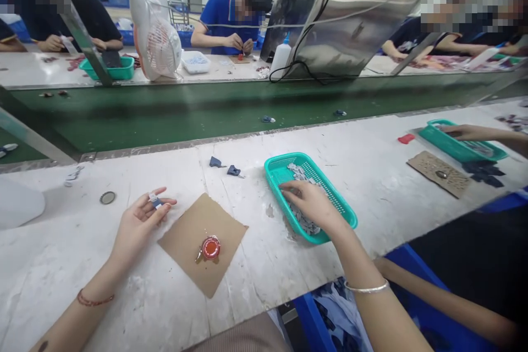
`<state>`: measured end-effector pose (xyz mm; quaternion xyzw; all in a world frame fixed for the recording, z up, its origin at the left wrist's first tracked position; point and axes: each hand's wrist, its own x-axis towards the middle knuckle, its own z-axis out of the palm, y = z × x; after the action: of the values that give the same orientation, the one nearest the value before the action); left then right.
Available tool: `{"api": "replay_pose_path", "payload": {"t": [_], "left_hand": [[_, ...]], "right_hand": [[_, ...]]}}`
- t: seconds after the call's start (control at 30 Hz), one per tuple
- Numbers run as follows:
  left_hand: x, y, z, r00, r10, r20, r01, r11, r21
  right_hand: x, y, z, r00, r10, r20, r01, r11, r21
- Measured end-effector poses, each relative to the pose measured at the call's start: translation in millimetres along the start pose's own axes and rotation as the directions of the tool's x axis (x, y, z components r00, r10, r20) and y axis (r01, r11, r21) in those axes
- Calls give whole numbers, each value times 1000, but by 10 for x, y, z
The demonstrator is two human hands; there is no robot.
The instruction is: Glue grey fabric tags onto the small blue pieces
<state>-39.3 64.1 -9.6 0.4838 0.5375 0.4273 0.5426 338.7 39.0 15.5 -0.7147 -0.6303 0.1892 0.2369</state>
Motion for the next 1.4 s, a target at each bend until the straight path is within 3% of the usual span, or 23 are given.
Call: {"api": "replay_pose_path", "payload": {"t": [0.13, 0.23, 0.37, 0.43, 0.53, 0.7, 0.83, 0.93, 1.03, 1.13, 1.27, 1.4], "left_hand": [[354, 155, -75, 990, 121, -72, -104, 973, 208], [801, 268, -159, 976, 165, -140, -88, 894, 439], [1460, 386, -230, 937, 320, -139, -105, 638, 763], [1731, 414, -223, 923, 376, -79, -131, 501, 855], [2006, 416, -156, 925, 379, 12, -175, 399, 900], [2229, 459, 180, 895, 430, 122, -255, 268, 929], [2396, 601, 786, 847, 435, 305, -417, 188, 889], [2521, 672, 1379, 807, 404, 432, -533, 181, 826], [2603, 662, 1931, 779, 390, 492, -596, 213, 775], [2640, 614, 2308, 775, 375, 509, -617, 274, 738], [2647, 595, 2448, 824, 331, 459, -564, 415, 714], [2545, 637, 2244, 890, 290, 353, -455, 622, 637]], "right_hand": [[14, 52, 23, 998, -52, -22, 52, 999, 0], [-77, 26, -4, 990, -81, -113, 83, 996, 20], [-442, -198, 51, 955, -125, -268, 192, 951, 243], [-674, -318, 181, 957, -183, -226, 251, 913, 323], [-944, -362, 467, 932, -301, -201, 346, 904, 250], [-1113, -164, 780, 900, -334, -280, 367, 927, 76], [-1125, -97, 793, 882, -357, -309, 388, 921, 43], [-1105, -101, 783, 879, -357, -316, 393, 918, 54], [-1078, -97, 787, 871, -369, -325, 400, 916, 32], [-1061, -87, 792, 859, -382, -342, 408, 913, 4], [-1065, -90, 800, 876, -371, -309, 396, 918, 21], [-1090, -114, 783, 892, -350, -288, 380, 923, 56]]}}
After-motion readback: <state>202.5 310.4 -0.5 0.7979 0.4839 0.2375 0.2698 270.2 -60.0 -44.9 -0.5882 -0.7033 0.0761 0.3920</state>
